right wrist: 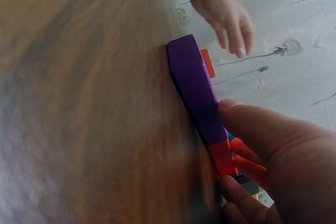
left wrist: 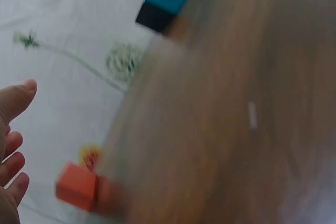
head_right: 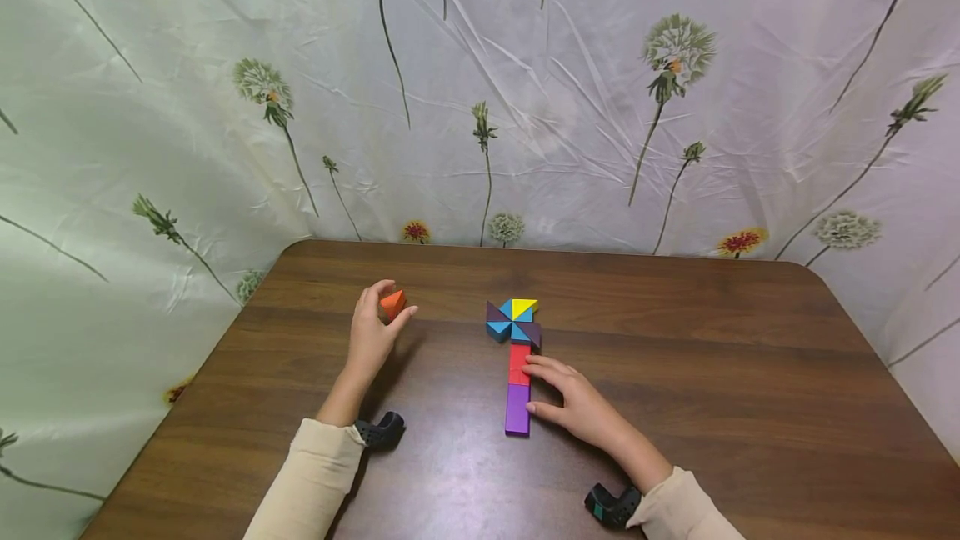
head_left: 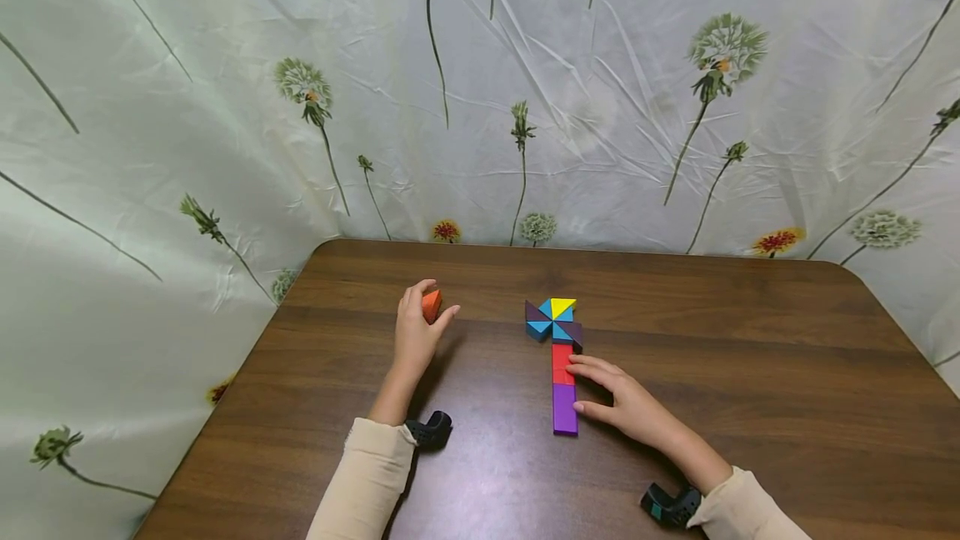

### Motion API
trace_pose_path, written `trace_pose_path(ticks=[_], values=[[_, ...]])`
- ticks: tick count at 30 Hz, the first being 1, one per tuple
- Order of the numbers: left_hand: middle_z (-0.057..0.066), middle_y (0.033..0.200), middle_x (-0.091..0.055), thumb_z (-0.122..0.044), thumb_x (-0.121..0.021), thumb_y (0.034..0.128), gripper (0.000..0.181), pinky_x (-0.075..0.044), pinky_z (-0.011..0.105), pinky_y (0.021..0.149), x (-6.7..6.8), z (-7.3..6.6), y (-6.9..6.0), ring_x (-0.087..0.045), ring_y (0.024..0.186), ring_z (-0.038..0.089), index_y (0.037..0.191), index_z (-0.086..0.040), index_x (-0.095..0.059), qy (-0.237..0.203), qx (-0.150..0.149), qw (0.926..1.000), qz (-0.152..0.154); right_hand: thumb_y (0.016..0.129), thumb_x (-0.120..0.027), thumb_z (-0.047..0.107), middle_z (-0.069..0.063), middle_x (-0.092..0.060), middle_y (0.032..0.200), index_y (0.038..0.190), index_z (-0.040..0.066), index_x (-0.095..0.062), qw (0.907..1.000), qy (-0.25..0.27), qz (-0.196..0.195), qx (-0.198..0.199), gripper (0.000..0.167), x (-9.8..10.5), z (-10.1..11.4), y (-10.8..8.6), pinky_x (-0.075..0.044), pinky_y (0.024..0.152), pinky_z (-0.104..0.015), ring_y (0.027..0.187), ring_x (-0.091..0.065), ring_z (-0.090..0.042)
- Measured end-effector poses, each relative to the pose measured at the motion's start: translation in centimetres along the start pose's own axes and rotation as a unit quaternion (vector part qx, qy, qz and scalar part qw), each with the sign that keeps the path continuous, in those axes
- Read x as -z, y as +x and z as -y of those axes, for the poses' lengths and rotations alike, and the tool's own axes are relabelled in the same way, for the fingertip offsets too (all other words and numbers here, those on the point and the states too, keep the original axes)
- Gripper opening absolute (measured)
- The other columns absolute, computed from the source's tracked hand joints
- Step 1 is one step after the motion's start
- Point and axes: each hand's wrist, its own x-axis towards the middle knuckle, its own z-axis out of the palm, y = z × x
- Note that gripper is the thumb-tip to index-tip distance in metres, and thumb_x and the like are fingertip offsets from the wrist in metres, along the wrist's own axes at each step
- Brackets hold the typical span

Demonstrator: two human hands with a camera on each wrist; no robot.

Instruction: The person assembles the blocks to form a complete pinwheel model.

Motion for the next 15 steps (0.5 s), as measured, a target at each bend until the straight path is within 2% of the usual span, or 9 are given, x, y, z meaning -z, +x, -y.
trace_pose_path(ticks=[2,5,11,15], values=[[0.017,0.105,-0.053,-0.016,-0.077,0.0705,0.053,-0.039,0.045,0.082,0.2,0.8,-0.1,-0.047,0.098,0.035,0.113,0.002,-0.052,0.000,0.032,0.9995,-0.006,0.082,-0.064,0.035,-0.006,-0.043,0.133,0.126,0.013,-0.052,1.0000,0.002,0.002,-0.002,0.050,0.0,0.1,0.0,-0.032,0.094,-0.055,0.122,-0.036,-0.032],[0.018,0.109,-0.052,-0.016,-0.076,0.0715,0.053,-0.038,0.046,0.086,0.3,1.6,-0.2,-0.046,0.103,0.033,0.115,0.002,-0.051,-0.005,0.065,0.9978,-0.005,0.082,-0.064,0.035,-0.007,-0.043,0.133,0.126,0.014,-0.052,1.0000,0.003,0.003,-0.004,0.050,0.0,0.1,0.0,-0.032,0.093,-0.055,0.122,-0.036,-0.032],[0.021,0.114,-0.048,-0.013,-0.075,0.0728,0.054,-0.037,0.046,0.090,0.3,2.3,-0.3,-0.044,0.106,0.035,0.117,0.004,-0.049,0.007,0.090,0.9957,0.021,0.082,-0.064,0.035,-0.006,-0.043,0.133,0.126,0.014,-0.052,1.0000,0.003,0.002,-0.004,0.050,0.0,0.1,0.0,-0.032,0.094,-0.054,0.122,-0.036,-0.032],[0.023,0.112,-0.049,-0.011,-0.074,0.0738,0.054,-0.039,0.045,0.090,0.3,2.6,-0.4,-0.048,0.105,0.035,0.117,0.006,-0.048,0.018,0.119,0.9919,0.039,0.082,-0.064,0.034,-0.006,-0.043,0.133,0.126,0.014,-0.052,1.0000,0.004,0.003,-0.005,0.050,0.0,0.0,0.0,-0.032,0.094,-0.055,0.122,-0.036,-0.032]])
